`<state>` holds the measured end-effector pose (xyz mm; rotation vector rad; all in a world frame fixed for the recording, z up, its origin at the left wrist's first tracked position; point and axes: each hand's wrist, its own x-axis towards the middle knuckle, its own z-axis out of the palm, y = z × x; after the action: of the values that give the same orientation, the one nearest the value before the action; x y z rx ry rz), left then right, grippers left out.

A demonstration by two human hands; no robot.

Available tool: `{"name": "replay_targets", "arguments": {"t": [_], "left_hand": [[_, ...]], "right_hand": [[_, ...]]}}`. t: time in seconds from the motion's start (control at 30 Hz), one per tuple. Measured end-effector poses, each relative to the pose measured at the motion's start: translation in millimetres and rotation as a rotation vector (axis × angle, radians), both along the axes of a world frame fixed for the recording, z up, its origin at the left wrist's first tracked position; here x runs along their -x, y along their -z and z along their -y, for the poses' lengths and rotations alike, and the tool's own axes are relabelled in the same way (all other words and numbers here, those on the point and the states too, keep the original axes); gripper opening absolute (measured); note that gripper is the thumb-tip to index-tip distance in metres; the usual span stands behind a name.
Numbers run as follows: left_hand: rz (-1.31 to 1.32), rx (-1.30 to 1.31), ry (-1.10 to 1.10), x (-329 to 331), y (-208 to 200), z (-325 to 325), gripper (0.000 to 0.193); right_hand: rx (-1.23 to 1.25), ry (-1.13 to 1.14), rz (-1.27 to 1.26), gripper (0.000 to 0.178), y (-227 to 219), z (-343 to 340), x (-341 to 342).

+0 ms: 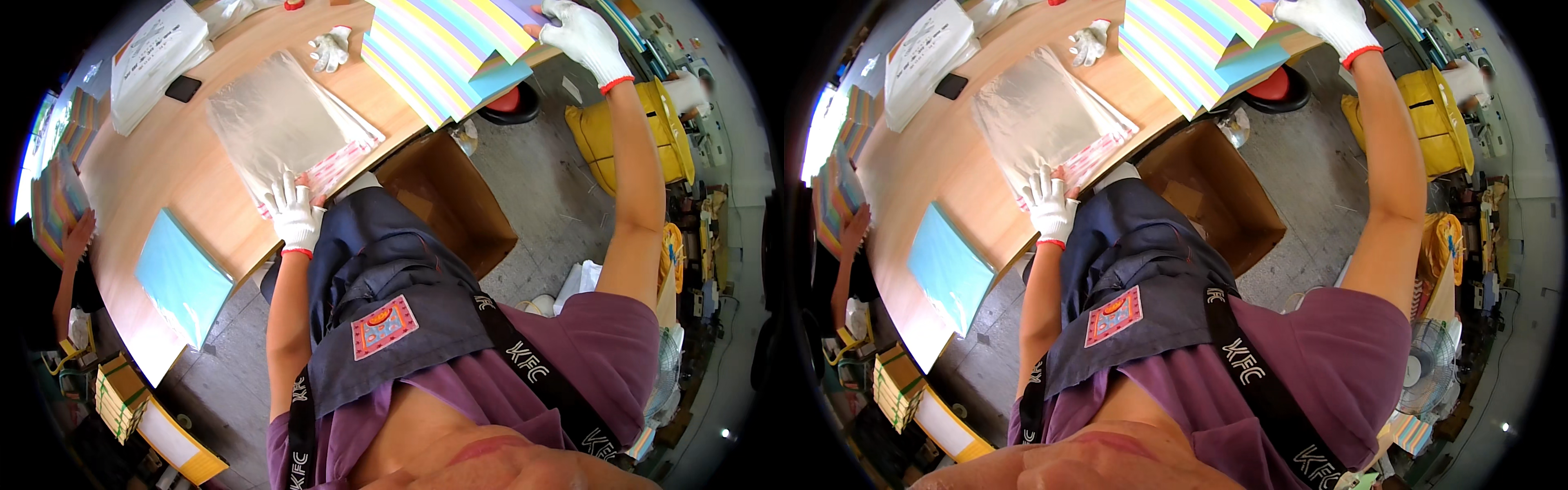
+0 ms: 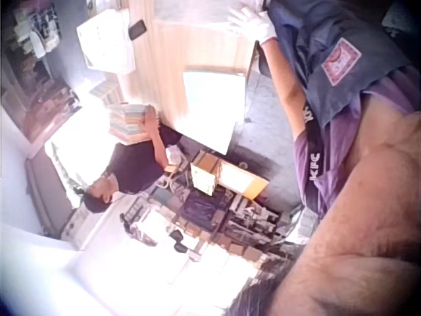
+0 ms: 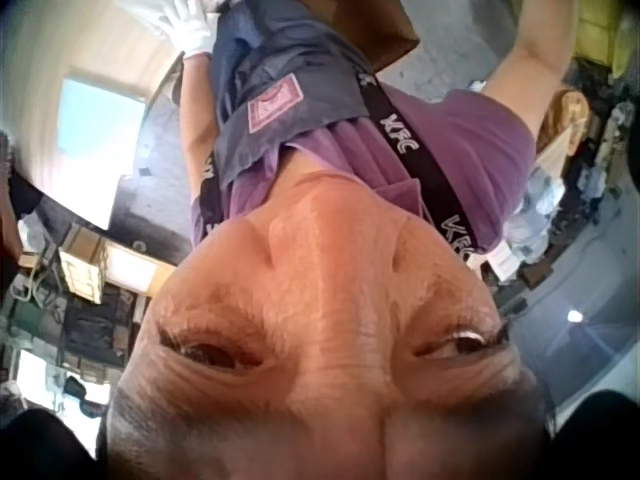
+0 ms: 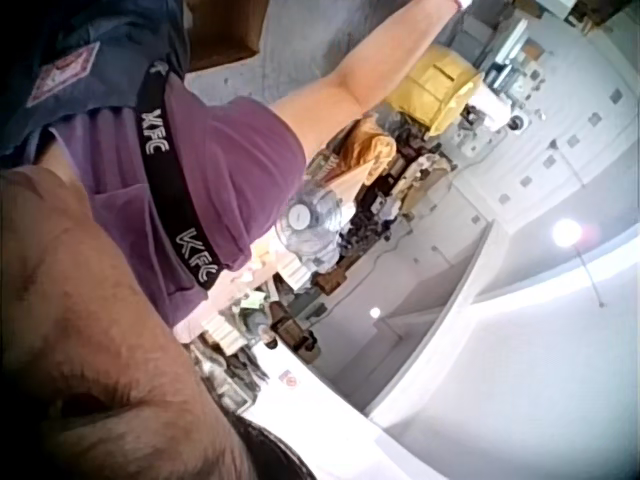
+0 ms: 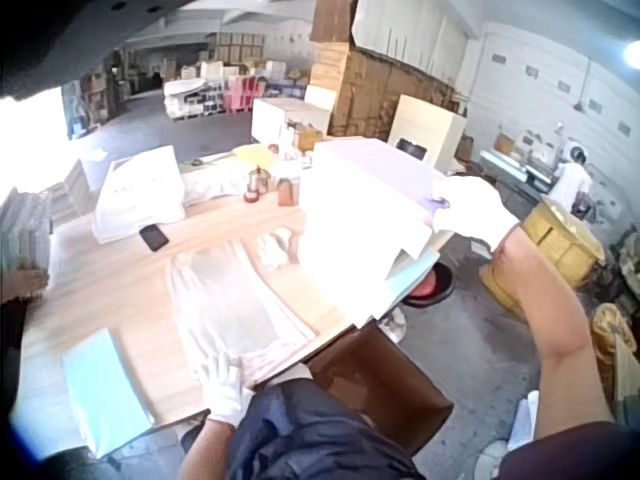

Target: The person places sheets of colored paper into clear plastic bags. They pick up a sheet, insert it into a bag, and then place the bag on a stack. The person handles multiple colors including blue, purple, yellow, and pink.

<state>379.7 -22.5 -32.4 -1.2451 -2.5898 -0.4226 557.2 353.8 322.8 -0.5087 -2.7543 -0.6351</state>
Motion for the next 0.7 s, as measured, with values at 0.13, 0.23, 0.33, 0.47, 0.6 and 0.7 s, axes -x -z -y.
{"name": "replay_targets", "arguments": {"t": [0.13, 0.23, 0.33, 0.47, 0.6, 0.7], "left_hand": [[-0.006, 0.006, 0.015, -0.4, 0.7, -3.7, 0.054], [-0.031, 0.009, 0.004, 1.1, 2.0, -4.0, 0.053], [-0.013, 0.029, 0.006, 1.2, 1.6, -1.9, 0.053], [0.009, 0.046, 0.007, 1.9, -0.5, -1.1, 0.053], [0.005, 0.056, -0.013, 1.8, 4.3, -0.4, 0.053], [0.016, 0.064, -0.009, 2.6, 3.2, -0.7, 0.053]], "right_hand": [[0.051, 0.001, -0.003, 0.045, -9.2, 2.1, -3.7], [0.067, -0.002, -0.029, 0.045, -6.2, 13.0, -2.3], [0.098, 0.034, -0.006, 0.045, -8.1, 17.7, -0.6], [0.195, 0.085, 0.041, 0.044, -13.9, 7.8, -0.2], [0.228, 0.108, 0.047, 0.045, -17.6, 7.3, -1.2], [0.081, 0.054, 0.056, 0.043, -13.8, 0.8, -3.8]]}}
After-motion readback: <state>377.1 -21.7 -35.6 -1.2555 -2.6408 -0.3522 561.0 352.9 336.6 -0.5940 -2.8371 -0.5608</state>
